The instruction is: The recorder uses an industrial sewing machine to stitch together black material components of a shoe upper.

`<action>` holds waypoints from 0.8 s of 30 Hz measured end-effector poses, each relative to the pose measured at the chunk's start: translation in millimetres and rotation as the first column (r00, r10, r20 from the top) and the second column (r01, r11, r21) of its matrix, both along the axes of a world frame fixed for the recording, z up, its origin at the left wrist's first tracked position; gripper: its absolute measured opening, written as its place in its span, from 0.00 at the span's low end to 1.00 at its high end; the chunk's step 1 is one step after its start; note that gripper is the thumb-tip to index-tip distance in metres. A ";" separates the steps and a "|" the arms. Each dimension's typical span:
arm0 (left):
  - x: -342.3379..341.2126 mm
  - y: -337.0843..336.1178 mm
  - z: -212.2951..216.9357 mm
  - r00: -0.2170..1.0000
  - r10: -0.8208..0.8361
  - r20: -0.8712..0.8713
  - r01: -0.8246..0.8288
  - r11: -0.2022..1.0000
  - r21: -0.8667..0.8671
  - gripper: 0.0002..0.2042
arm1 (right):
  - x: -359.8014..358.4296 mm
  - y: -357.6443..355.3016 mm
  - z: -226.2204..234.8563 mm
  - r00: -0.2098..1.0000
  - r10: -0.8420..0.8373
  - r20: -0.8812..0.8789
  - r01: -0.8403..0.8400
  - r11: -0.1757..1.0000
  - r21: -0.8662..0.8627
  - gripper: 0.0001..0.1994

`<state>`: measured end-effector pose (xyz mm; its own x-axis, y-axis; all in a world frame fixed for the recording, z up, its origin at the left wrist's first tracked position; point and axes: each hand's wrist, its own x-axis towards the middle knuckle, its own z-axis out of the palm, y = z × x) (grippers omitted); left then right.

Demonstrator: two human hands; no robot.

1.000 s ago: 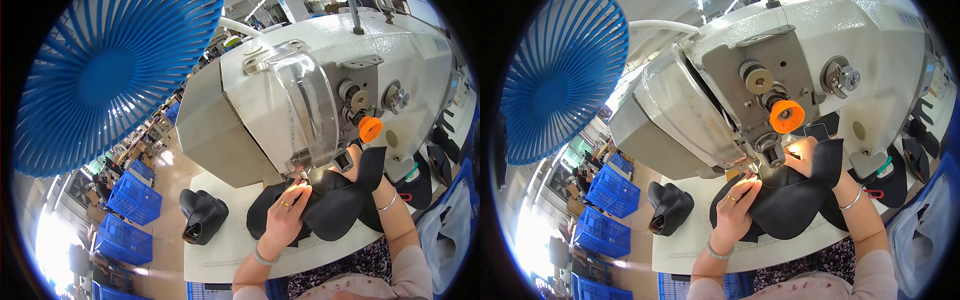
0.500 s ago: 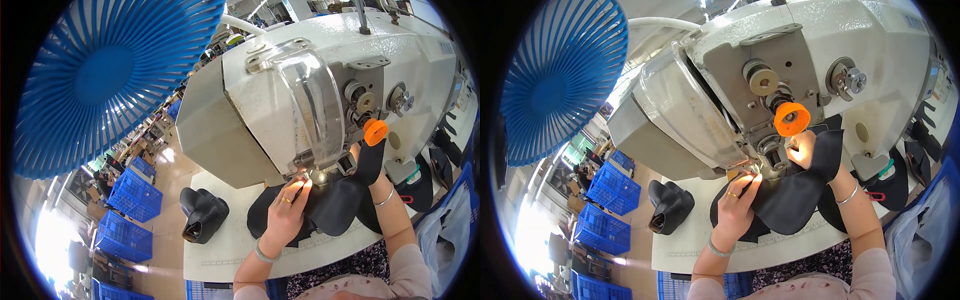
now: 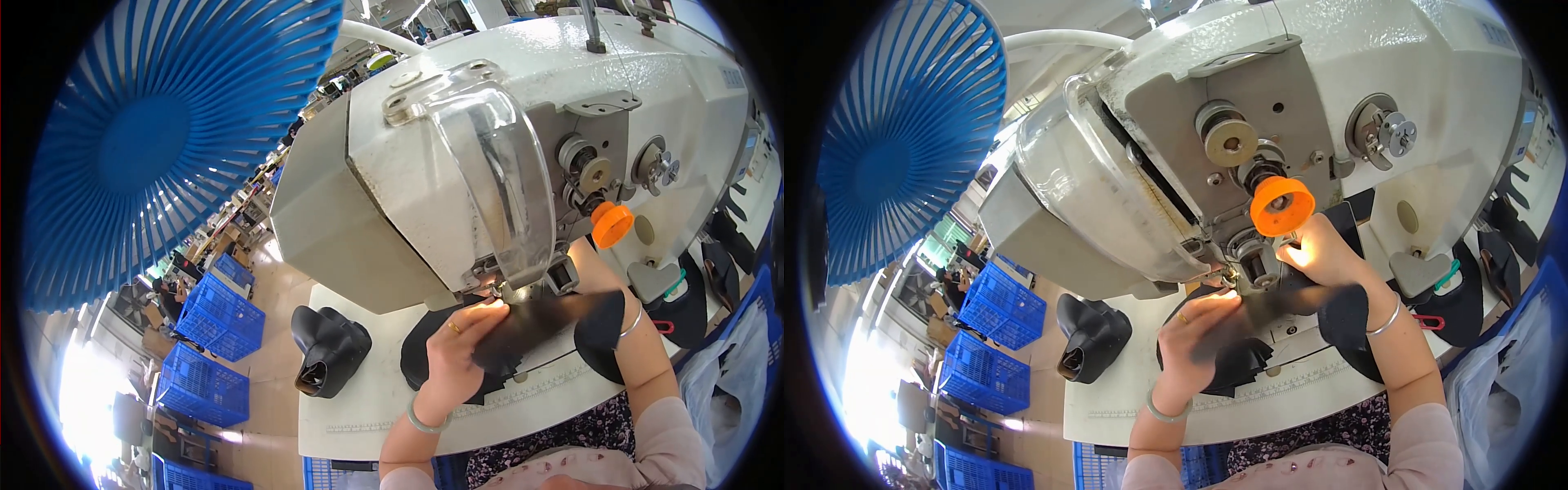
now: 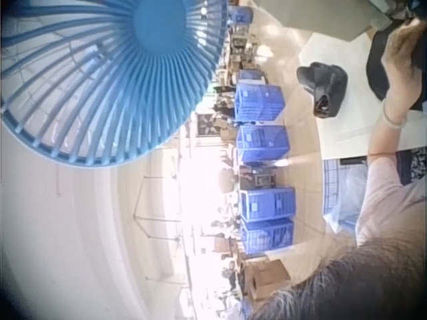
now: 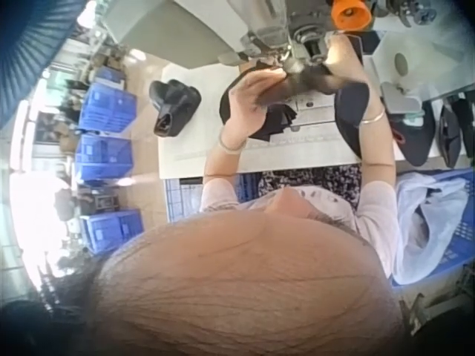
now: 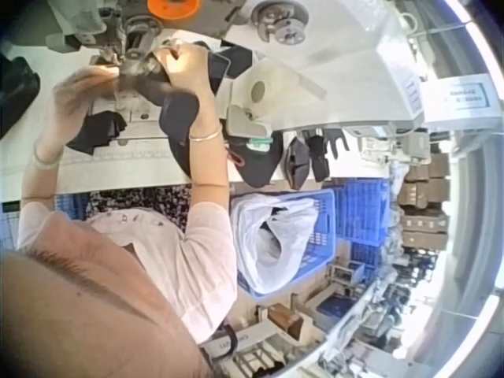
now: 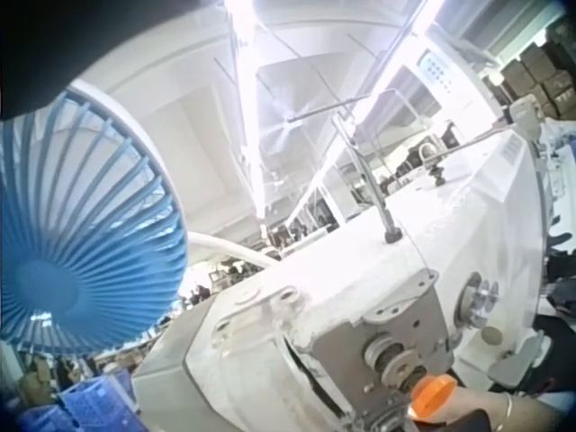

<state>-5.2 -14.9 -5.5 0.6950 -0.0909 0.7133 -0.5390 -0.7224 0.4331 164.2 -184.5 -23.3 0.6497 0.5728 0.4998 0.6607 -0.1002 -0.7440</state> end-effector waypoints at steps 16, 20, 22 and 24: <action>-0.1 -2.8 6.3 0.991 0.042 0.124 -0.075 0.959 0.274 0.27 | -26.9 -6.3 20.5 0.998 -0.055 0.021 0.052 0.991 0.120 0.07; 2.1 2.6 7.1 0.994 0.051 0.099 -0.077 0.958 0.275 0.27 | -25.0 -2.0 15.3 0.996 -0.082 0.047 0.073 0.985 0.158 0.10; 3.1 3.2 6.9 0.994 0.049 0.093 -0.073 0.959 0.275 0.27 | -16.6 -2.7 4.0 0.991 -0.109 0.071 0.099 0.986 0.132 0.10; 4.3 6.3 4.5 0.995 0.054 0.086 -0.075 0.959 0.273 0.27 | -17.0 -3.6 3.0 0.987 -0.131 0.096 0.121 0.987 0.104 0.10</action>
